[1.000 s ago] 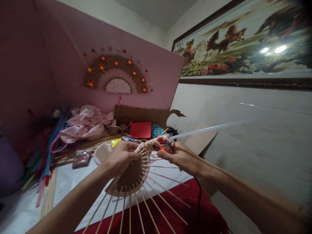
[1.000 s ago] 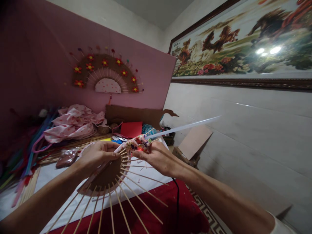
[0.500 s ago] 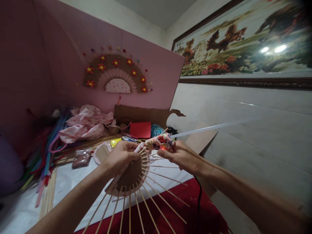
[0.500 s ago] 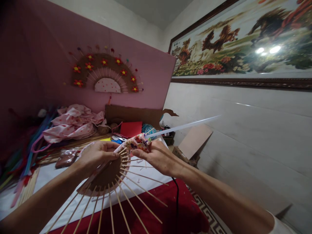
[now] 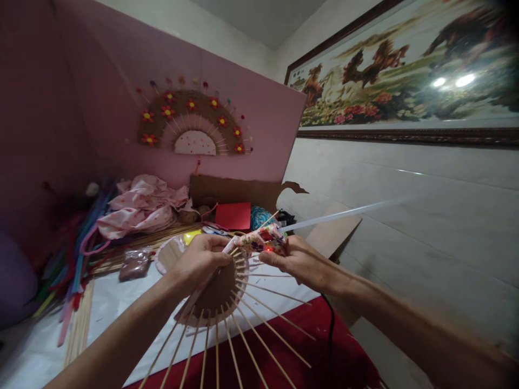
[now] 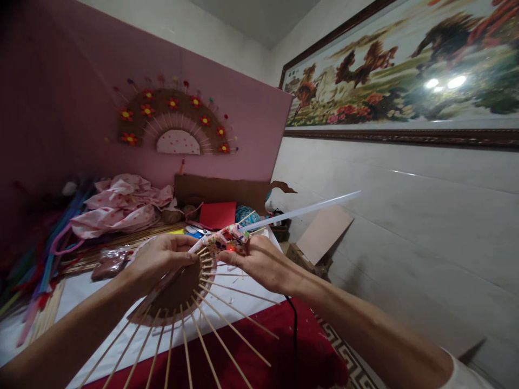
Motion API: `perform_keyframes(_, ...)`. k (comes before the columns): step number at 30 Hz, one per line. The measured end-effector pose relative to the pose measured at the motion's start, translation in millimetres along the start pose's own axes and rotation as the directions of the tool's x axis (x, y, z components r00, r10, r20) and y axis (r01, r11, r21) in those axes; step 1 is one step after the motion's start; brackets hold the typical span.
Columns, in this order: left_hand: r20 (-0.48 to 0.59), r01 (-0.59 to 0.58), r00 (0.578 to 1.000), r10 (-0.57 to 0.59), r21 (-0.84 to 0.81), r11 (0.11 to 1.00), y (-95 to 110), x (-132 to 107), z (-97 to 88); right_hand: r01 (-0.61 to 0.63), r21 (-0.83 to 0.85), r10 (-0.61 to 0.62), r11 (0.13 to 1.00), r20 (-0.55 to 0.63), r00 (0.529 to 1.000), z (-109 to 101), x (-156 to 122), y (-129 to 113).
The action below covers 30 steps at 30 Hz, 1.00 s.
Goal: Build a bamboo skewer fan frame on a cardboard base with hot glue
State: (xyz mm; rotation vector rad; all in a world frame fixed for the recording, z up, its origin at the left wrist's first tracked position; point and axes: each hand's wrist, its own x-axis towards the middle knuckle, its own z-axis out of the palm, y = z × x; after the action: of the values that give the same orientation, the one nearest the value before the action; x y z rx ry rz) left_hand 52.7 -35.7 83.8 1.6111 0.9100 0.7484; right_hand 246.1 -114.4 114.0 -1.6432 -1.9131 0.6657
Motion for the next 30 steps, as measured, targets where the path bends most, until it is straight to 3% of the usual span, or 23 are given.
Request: perform_keyframes(30,0.001,0.017,1.000,-0.017,0.030,0.999,4.2,-0.7,2.2,0.014,0.072,-0.013,0.997,-0.004,1.000,2.2,-0.1,-0.2)
